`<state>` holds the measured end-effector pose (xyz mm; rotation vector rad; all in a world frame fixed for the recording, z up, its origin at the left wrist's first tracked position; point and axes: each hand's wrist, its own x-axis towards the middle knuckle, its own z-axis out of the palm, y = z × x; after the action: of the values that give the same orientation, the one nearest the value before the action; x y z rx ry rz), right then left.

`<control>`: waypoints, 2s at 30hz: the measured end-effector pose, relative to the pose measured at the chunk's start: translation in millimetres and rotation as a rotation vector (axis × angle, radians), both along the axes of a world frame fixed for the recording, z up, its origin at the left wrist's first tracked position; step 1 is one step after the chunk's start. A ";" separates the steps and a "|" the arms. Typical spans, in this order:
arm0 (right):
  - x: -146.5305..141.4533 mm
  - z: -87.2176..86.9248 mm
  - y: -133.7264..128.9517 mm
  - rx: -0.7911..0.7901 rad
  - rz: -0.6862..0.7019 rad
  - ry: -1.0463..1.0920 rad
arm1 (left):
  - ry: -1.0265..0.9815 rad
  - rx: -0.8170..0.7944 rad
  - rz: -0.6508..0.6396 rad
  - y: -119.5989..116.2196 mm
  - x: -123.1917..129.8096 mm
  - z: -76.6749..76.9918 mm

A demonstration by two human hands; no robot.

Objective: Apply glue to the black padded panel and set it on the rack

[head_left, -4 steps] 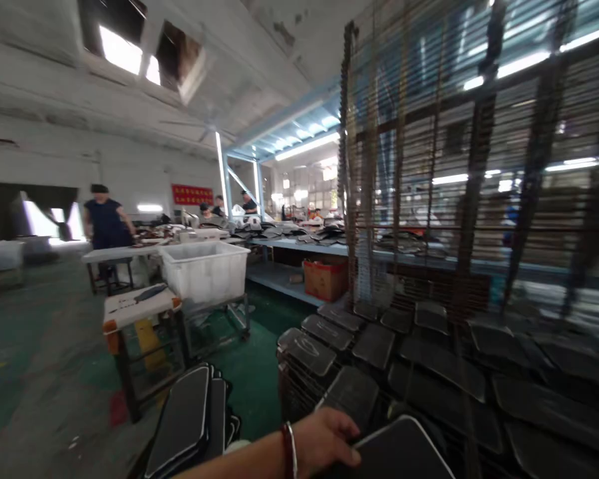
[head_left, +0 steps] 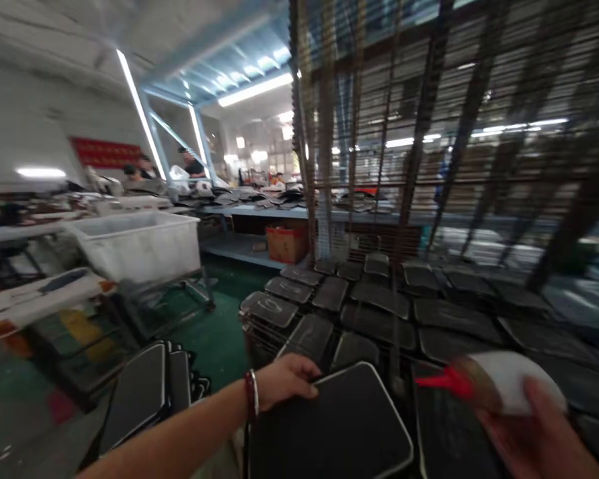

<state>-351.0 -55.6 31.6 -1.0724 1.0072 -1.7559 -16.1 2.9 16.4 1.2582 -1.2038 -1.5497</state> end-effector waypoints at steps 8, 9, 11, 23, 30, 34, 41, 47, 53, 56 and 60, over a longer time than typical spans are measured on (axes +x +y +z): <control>6.5 8.2 6.6 0.023 0.059 -0.288 | -0.089 0.133 -0.365 -26.3 -5.3 14.7; 7.2 7.0 6.3 0.011 0.069 -0.269 | -0.104 0.139 -0.401 -28.7 -5.3 14.7; 6.6 3.2 5.2 0.005 0.087 -0.239 | -0.138 0.146 -0.454 -33.0 -4.9 14.5; 4.6 -6.7 -3.6 -0.023 0.158 -0.099 | -0.236 0.172 -0.537 -41.6 -8.5 22.6; 3.8 -8.3 -4.4 -0.027 0.175 -0.082 | -0.229 0.181 -0.554 -43.0 -6.7 22.3; 5.3 -7.9 -4.5 -0.023 0.181 -0.085 | -0.237 0.173 -0.555 -43.3 -6.8 22.8; 5.4 -8.9 -4.0 -0.002 0.191 -0.092 | -0.206 0.187 -0.569 -44.9 -5.7 24.0; 3.3 -9.3 -2.1 -0.005 0.216 -0.096 | -0.176 0.191 -0.546 -48.2 -3.4 23.3; 2.7 -8.9 0.1 -0.048 0.246 -0.092 | -0.149 0.201 -0.516 -51.6 0.2 21.3; 2.0 -8.8 1.4 -0.072 0.251 -0.076 | -0.131 0.196 -0.481 -51.7 1.5 21.9; 0.8 -8.9 3.2 -0.084 0.228 -0.056 | -0.115 0.199 -0.434 -51.3 3.3 23.6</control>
<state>-350.2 -52.4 22.7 -1.1367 0.7507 -1.6444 -12.8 -48.4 39.9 1.2830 -1.4986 -1.9710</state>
